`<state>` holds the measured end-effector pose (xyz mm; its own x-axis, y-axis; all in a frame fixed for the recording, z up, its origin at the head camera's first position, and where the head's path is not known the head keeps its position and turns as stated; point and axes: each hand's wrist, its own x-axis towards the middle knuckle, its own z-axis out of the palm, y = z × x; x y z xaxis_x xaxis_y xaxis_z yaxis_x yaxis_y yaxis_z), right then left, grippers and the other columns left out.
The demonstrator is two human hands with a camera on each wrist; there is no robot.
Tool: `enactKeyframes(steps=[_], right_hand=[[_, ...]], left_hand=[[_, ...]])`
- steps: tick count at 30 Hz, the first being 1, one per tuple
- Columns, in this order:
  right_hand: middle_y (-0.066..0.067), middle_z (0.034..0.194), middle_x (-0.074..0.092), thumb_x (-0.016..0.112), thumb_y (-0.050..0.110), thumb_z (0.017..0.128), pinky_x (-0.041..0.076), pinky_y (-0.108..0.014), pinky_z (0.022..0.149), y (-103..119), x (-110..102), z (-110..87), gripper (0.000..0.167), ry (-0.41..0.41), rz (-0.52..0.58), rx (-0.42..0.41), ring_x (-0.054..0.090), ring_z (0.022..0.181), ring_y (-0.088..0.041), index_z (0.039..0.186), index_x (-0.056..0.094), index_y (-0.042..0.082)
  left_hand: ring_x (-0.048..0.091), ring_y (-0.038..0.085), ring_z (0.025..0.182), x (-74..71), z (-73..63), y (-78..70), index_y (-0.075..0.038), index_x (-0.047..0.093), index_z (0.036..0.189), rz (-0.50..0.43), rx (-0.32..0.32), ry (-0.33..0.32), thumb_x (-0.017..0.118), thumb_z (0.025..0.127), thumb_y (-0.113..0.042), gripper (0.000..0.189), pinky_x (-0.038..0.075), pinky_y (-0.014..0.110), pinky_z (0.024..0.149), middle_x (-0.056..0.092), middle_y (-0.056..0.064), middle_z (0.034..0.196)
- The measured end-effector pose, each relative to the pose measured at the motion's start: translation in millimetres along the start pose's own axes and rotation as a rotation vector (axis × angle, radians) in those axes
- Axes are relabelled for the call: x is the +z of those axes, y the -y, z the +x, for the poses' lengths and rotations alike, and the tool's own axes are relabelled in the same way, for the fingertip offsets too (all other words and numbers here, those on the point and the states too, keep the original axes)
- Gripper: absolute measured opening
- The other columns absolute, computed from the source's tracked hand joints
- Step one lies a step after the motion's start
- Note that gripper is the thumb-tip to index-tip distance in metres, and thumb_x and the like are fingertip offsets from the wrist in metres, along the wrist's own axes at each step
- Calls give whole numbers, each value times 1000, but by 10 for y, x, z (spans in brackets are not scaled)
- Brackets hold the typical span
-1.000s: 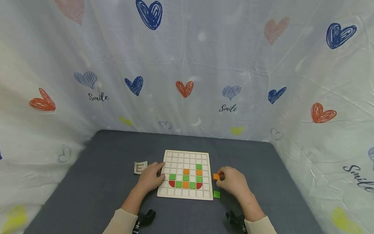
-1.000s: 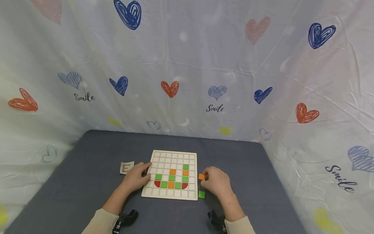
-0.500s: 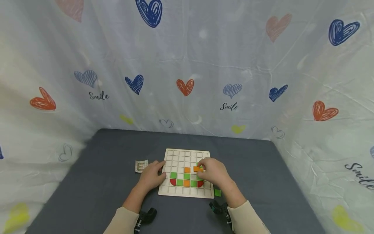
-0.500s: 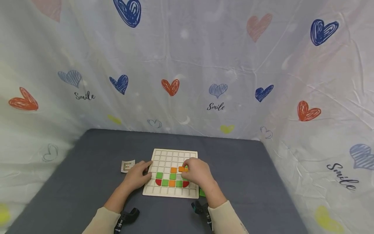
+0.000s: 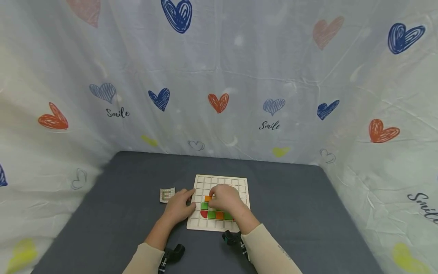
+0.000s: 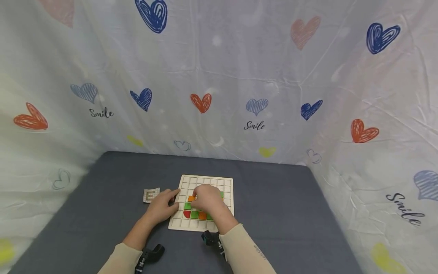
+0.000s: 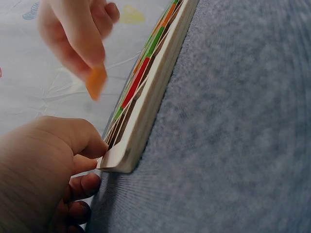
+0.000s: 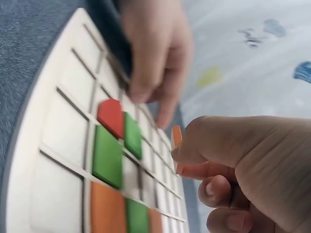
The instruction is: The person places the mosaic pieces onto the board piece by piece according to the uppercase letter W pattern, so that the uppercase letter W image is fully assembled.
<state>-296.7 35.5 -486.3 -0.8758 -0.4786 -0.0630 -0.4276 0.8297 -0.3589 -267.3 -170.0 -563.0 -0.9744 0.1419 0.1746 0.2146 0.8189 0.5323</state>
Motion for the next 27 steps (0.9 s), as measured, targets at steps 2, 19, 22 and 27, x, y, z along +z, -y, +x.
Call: enactKeyframes(steps=[2,19,22,27], right_hand=[[6,78,68,75,21,81,44,-28,56,19,65,49,19,21,-21,12,49,56,-13,99,80,14],[8,94,77,77,27,92,48,-25,59,17,156,148,10,-5,-101,9,57,64,-4,94,86,22],[6,104,77,74,27,95,50,-28,64,-7,107,103,14,26,-70,14,63,74,-8,101,85,22],[-1,104,75,69,25,98,50,-32,63,-128,-28,-106,24,17,48,42,64,76,-14,117,80,17]], left_hand=[[35,14,63,8,-2,0,-4,65,139,0,7,-3,67,90,-17,51,30,32,60,43,-2,77],[34,13,62,37,-11,-19,-5,64,139,-3,-4,-7,67,90,-19,51,30,32,60,42,-3,78],[35,13,63,32,-6,-24,-5,64,140,1,-11,-5,67,90,-19,52,30,32,60,43,-4,78],[35,14,63,13,0,-17,-4,64,140,12,-24,-10,67,90,-20,53,30,32,60,43,-3,77]])
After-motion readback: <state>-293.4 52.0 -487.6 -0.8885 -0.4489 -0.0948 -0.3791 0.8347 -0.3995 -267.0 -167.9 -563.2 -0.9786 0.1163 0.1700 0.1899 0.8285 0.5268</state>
